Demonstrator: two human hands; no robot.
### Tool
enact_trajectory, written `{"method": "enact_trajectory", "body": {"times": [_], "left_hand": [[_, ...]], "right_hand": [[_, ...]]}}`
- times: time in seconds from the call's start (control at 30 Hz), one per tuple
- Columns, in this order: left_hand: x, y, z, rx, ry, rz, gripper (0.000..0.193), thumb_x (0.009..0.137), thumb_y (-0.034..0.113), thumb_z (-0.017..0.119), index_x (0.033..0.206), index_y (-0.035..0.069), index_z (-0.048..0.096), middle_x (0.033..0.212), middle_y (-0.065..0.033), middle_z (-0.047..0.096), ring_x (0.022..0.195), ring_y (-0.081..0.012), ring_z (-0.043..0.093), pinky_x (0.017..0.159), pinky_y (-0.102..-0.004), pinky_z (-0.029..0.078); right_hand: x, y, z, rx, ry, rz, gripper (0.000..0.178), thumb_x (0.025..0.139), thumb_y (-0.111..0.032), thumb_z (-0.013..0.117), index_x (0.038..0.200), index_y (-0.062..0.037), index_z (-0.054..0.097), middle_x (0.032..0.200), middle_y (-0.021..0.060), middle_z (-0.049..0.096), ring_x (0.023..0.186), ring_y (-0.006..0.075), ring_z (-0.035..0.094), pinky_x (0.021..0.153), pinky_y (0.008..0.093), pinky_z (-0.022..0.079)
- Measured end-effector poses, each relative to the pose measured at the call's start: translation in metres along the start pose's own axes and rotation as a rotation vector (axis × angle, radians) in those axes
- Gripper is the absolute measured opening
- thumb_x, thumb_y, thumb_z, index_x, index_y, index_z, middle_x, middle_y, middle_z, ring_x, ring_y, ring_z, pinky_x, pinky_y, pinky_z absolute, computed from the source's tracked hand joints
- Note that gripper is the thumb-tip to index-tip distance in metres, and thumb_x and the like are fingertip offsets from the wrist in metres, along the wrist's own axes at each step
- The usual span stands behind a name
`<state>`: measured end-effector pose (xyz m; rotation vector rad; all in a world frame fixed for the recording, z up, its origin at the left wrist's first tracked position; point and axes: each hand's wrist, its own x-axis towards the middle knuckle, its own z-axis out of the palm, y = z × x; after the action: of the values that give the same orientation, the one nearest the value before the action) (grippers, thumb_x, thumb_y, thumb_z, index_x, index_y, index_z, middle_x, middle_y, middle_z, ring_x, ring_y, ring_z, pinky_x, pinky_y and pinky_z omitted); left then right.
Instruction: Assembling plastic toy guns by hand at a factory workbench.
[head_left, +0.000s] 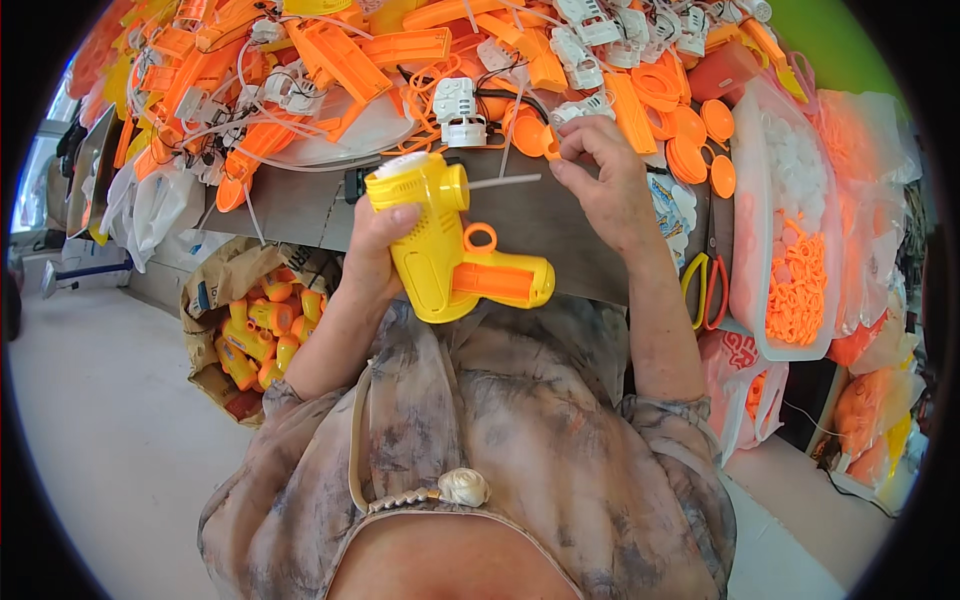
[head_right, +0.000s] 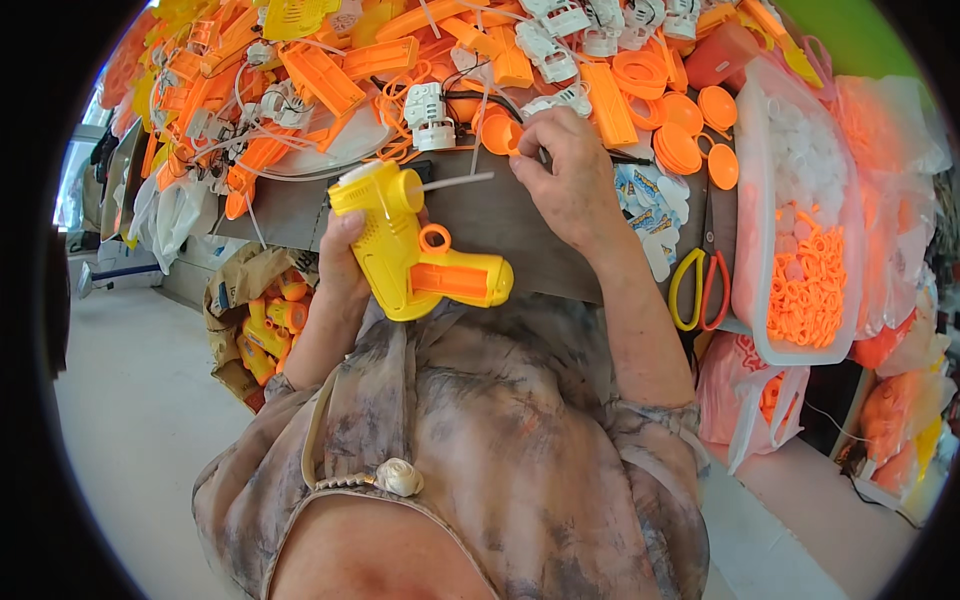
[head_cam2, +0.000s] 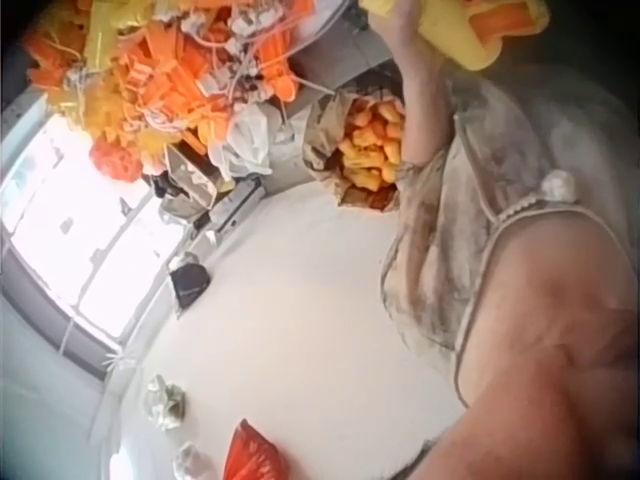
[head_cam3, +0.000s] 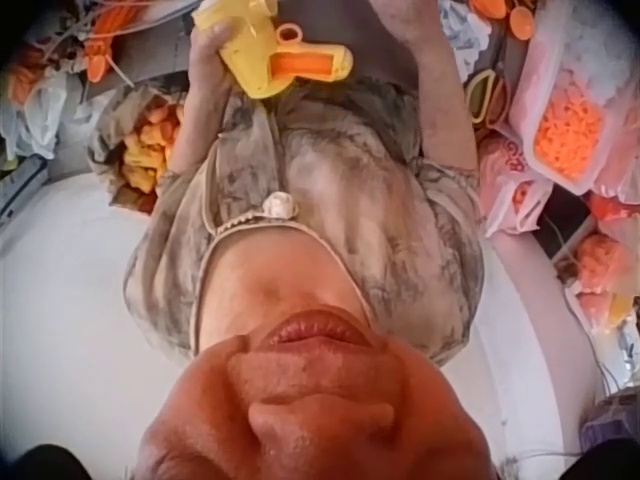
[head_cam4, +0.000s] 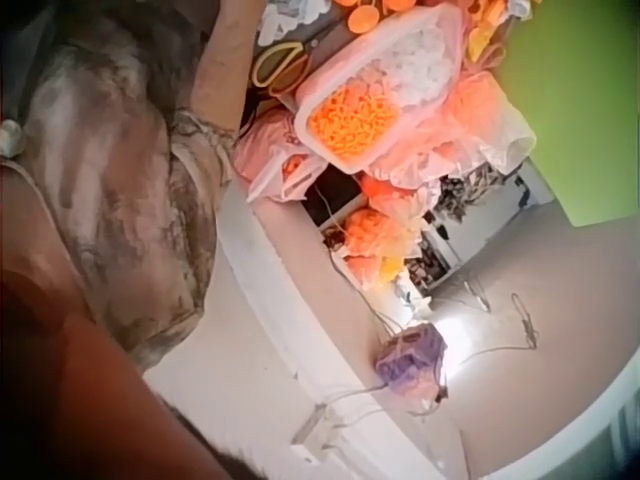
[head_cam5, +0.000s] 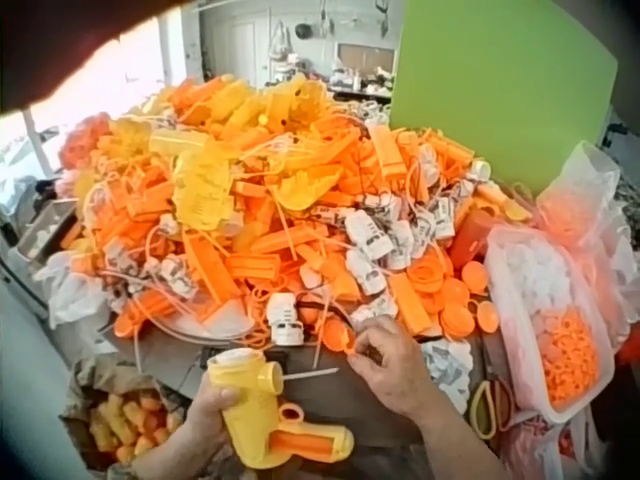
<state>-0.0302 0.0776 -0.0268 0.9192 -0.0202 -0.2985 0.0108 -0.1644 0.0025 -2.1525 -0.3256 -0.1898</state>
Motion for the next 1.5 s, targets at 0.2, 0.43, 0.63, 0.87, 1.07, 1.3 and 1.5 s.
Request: {"method": "enact_trajectory", "body": {"times": [0.2,0.43,0.63,0.87,1.07,1.3,1.5], "left_hand": [[0.010,0.018,-0.004,-0.183,0.054,0.167,0.058,0.077,0.033,0.060,0.121,-0.002,0.046,0.102,-0.0183,0.061,0.091,-0.0274,0.062,0.078,-0.0374,0.052],[0.015,0.023,0.003,-0.186,0.042,0.230,0.054,0.078,0.032,0.059,0.119,-0.001,0.048,0.103,-0.0187,0.061,0.092,-0.0271,0.062,0.081,-0.0369,0.051],[0.016,0.014,0.013,-0.213,0.063,0.114,0.053,0.077,0.031,0.060,0.117,-0.003,0.050,0.102,-0.0178,0.061,0.090,-0.0266,0.062,0.079,-0.0370,0.052],[0.015,0.011,0.015,-0.144,0.045,0.045,0.057,0.076,0.034,0.061,0.119,-0.001,0.048,0.102,-0.0181,0.060,0.091,-0.0282,0.062,0.079,-0.0407,0.053],[0.012,0.008,0.021,-0.231,-0.024,-0.059,0.061,0.073,0.036,0.062,0.122,0.001,0.046,0.104,-0.0180,0.059,0.092,-0.0285,0.061,0.079,-0.0411,0.053],[0.011,0.010,0.025,-0.256,-0.072,-0.189,0.062,0.072,0.034,0.064,0.122,0.001,0.046,0.103,-0.0159,0.059,0.093,-0.0277,0.061,0.081,-0.0406,0.053],[0.011,0.006,0.029,-0.213,-0.039,-0.117,0.065,0.070,0.035,0.064,0.122,0.001,0.045,0.102,-0.0158,0.059,0.090,-0.0272,0.061,0.079,-0.0400,0.053]], "right_hand": [[-0.027,-0.018,-0.032,0.336,-0.098,0.099,0.014,0.086,-0.006,0.054,0.099,-0.0017,0.051,0.103,0.0055,0.056,0.090,0.0092,0.053,0.078,0.0238,0.042],[-0.047,-0.032,-0.036,0.578,-0.412,0.253,0.023,0.089,-0.007,0.054,0.111,-0.0014,0.050,0.099,0.0032,0.055,0.086,0.0088,0.053,0.070,0.0227,0.046],[-0.066,-0.028,0.002,0.755,-0.207,0.221,0.031,0.092,-0.016,0.053,0.118,-0.0001,0.044,0.100,0.0076,0.055,0.080,0.0117,0.056,0.066,0.0238,0.050],[-0.084,-0.035,0.008,0.996,-0.088,0.395,0.039,0.093,-0.020,0.052,0.123,0.0022,0.041,0.102,0.0130,0.059,0.077,0.0199,0.064,0.062,0.0306,0.057],[-0.089,-0.036,-0.011,1.109,-0.209,0.501,0.042,0.089,-0.026,0.059,0.117,0.0026,0.044,0.104,0.0150,0.060,0.084,0.0245,0.066,0.068,0.0353,0.059],[-0.098,-0.034,-0.014,1.268,-0.297,0.599,0.040,0.086,-0.025,0.064,0.109,0.0027,0.046,0.101,0.0155,0.061,0.081,0.0257,0.067,0.069,0.0382,0.059],[-0.097,-0.031,-0.016,1.357,-0.288,0.638,0.038,0.086,-0.022,0.064,0.110,0.0033,0.048,0.099,0.0161,0.062,0.078,0.0260,0.067,0.067,0.0382,0.059]]}}
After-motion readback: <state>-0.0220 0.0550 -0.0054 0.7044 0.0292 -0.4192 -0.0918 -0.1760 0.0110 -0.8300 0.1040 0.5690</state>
